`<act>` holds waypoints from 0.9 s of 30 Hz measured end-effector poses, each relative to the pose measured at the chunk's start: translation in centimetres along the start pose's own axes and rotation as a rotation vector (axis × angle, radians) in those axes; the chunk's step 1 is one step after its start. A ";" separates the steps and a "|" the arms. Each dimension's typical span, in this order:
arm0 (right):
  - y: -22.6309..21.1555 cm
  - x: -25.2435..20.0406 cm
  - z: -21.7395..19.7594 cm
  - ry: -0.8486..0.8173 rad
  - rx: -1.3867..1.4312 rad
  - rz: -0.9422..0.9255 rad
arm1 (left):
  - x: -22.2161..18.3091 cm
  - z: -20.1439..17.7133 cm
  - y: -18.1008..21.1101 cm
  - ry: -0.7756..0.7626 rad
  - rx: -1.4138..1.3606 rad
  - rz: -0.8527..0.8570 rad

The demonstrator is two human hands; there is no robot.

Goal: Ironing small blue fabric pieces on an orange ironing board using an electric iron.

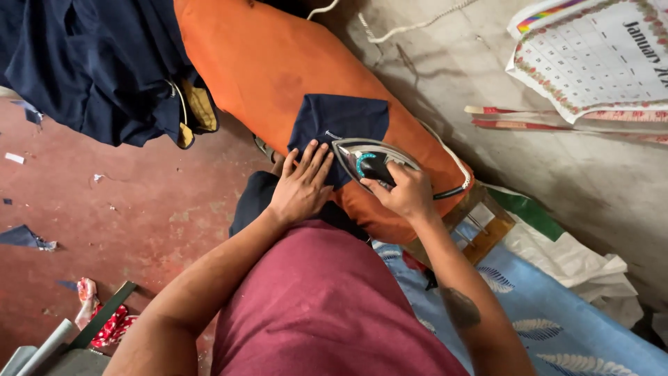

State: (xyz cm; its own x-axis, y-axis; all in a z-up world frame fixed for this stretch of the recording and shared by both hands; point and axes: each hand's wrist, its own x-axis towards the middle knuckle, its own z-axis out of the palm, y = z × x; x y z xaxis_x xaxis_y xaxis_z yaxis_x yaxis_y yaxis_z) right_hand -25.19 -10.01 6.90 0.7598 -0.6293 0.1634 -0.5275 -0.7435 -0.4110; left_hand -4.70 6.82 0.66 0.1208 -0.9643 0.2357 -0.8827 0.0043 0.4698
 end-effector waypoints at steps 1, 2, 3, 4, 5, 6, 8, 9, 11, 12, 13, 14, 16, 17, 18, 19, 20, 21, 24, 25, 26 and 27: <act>0.0 0.2 0.3 0.000 -0.011 -0.010 | 0.0 -0.1 -0.2 0.028 -0.021 0.004; 0.0 0.6 0.5 0.000 -0.010 -0.012 | 0.1 -0.2 -0.4 0.030 -0.019 0.003; -0.2 0.8 0.7 -0.001 -0.029 -0.023 | 0.0 -0.2 -0.5 0.047 -0.009 0.002; -0.3 1.0 0.8 -0.002 -0.049 -0.034 | -0.1 -0.3 -0.5 0.065 0.001 0.001; -0.6 1.3 0.9 -0.003 -0.048 -0.033 | -0.2 -0.4 -0.6 0.064 0.000 0.000; -1.0 1.6 1.0 -0.005 -0.043 -0.042 | -0.3 -0.6 -0.7 0.083 0.006 0.004; -1.6 2.6 1.5 0.000 -0.034 -0.056 | -0.3 -1.0 -1.2 0.107 0.020 0.009; -2.1 2.9 1.7 0.014 -0.047 -0.057 | -0.4 -1.2 -1.4 0.128 0.018 0.008; -3.5 4.0 1.7 0.032 -0.059 -0.053 | -0.4 -2.0 -1.9 0.146 0.015 0.014; -4.4 4.8 1.4 -0.008 -0.061 -0.037 | -0.2 -2.5 -2.2 0.192 0.018 0.013; -5.2 5.6 1.1 -0.044 -0.066 -0.019 | 0.1 -3.0 -2.6 0.240 0.017 0.019; -5.6 5.9 1.2 -0.035 -0.070 -0.011 | 0.5 -3.2 -2.9 0.239 0.015 0.031; -6.4 6.5 1.3 -0.084 -0.018 0.025 | 1.2 -3.5 -3.3 0.305 0.113 -0.077; -6.0 6.2 1.3 -0.077 -0.016 0.024 | 1.2 -3.3 -3.4 0.307 0.118 -0.072; -5.8 5.9 1.4 -0.112 0.005 0.046 | 1.2 -3.1 -3.7 0.284 0.169 -0.102; -5.5 5.7 1.5 -0.146 0.024 0.069 | 1.3 -2.9 -3.9 0.262 0.218 -0.131; -5.0 5.4 0.8 -0.140 0.024 0.070 | 1.3 -2.8 -4.2 0.265 0.221 -0.126; -4.6 4.9 0.0 -0.169 0.012 0.075 | 1.2 -2.7 -4.3 0.250 0.211 -0.142; -2.2 2.8 -0.3 -0.239 -0.034 0.112 | 1.2 -2.5 -4.2 0.234 0.171 -0.207; -1.2 1.9 -0.1 -0.272 -0.066 0.154 | 1.2 -2.6 -4.2 0.228 0.143 -0.243; -1.6 2.5 0.3 -0.280 -0.062 0.141 | 1.1 -2.3 -4.4 0.230 0.149 -0.257; -2.1 2.8 0.5 -0.285 -0.071 0.149 | 1.0 -2.1 -4.6 0.223 0.132 -0.284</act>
State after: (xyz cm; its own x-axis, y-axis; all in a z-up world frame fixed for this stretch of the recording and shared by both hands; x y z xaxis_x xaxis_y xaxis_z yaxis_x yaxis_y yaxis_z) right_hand -21.76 -10.04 7.75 0.7426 -0.6513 -0.1558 -0.6586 -0.6682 -0.3459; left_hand 0.48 6.41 0.52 0.4520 -0.8407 0.2982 -0.8491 -0.3030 0.4327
